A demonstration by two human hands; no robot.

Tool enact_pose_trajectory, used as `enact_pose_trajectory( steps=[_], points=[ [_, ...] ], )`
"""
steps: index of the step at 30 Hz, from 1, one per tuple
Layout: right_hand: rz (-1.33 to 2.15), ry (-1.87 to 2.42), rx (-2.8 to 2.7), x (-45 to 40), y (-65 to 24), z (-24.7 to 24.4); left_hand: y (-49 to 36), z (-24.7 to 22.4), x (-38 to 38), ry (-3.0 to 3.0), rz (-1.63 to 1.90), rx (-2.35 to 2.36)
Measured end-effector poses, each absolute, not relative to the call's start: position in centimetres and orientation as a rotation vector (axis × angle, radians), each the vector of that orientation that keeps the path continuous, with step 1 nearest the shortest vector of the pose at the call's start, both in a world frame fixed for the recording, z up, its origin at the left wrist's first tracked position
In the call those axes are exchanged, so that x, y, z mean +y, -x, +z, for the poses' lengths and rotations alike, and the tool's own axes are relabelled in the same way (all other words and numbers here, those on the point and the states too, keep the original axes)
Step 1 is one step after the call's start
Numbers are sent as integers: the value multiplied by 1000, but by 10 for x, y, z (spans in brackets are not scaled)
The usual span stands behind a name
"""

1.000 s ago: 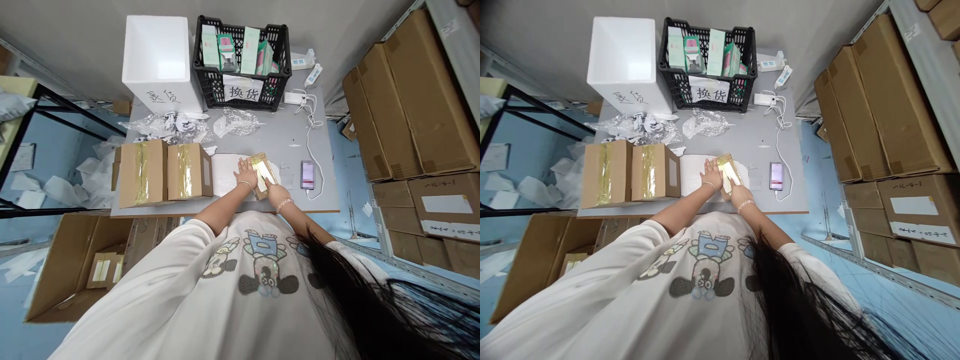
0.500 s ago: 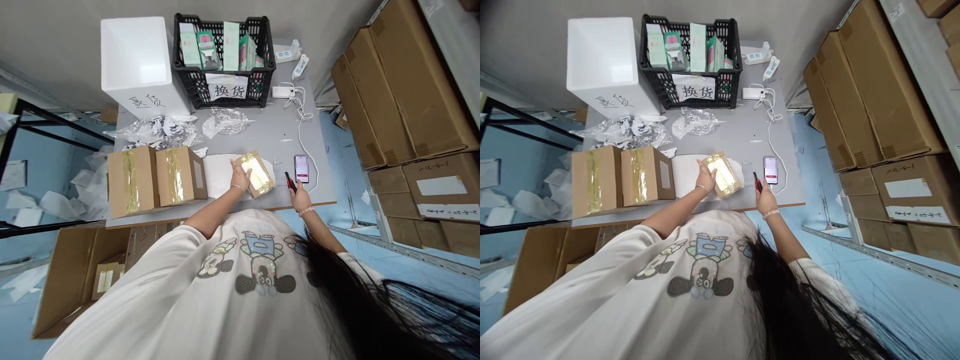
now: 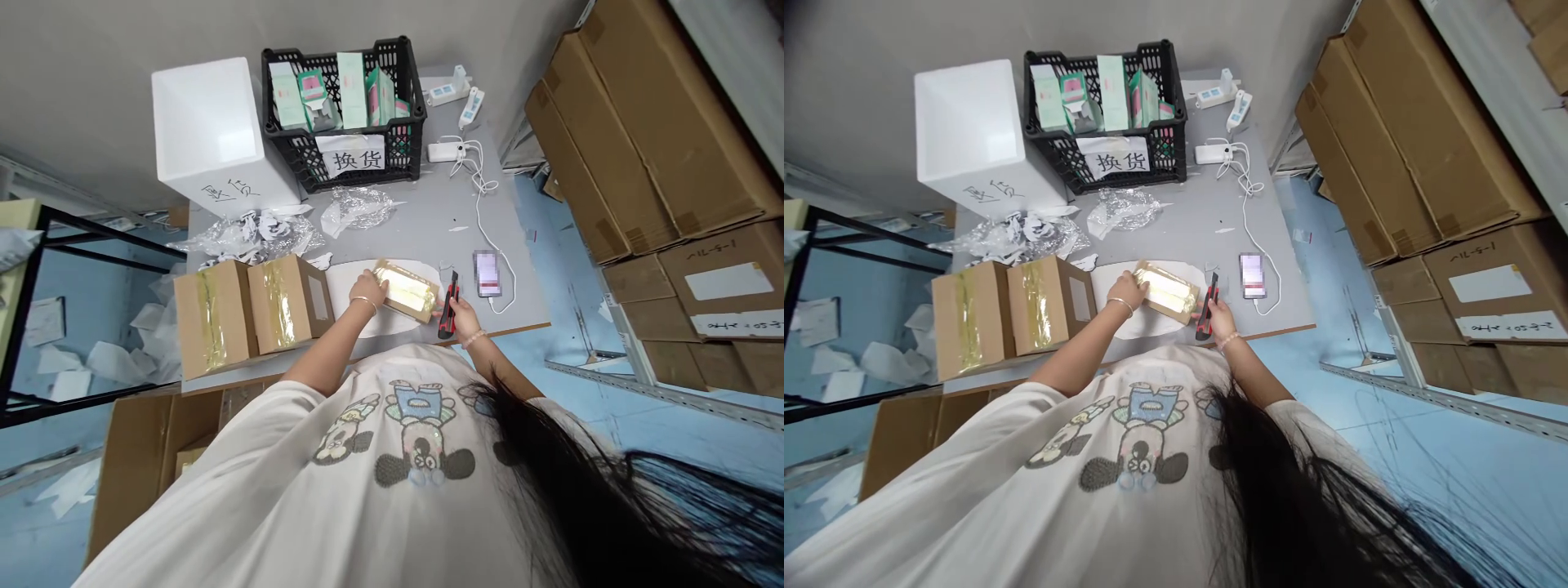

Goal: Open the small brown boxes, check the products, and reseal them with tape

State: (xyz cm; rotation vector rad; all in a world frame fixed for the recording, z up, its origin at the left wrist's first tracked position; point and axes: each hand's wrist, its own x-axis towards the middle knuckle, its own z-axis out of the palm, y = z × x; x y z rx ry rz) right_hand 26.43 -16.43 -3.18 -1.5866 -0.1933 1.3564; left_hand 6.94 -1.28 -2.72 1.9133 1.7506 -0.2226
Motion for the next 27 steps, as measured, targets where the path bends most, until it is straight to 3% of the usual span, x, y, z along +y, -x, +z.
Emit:
enact_pose_trajectory(
  steps=[5, 9, 13, 27],
  points=[
    [1413, 1656, -461, -131, -288, -28, -66, -9, -62, -2157, -253, 1941],
    [1409, 1840, -725, -130, -302, -34, -89, -7, -68, -2512, -216, 1506],
    [1393, 1956, -883, -137, -308, -41, -112, -21, -58, -2526, -335, 1244],
    [1367, 2056, -1274, -139, -332, -31, -114, -37, -61, -2549, -226, 1299]
  ],
)
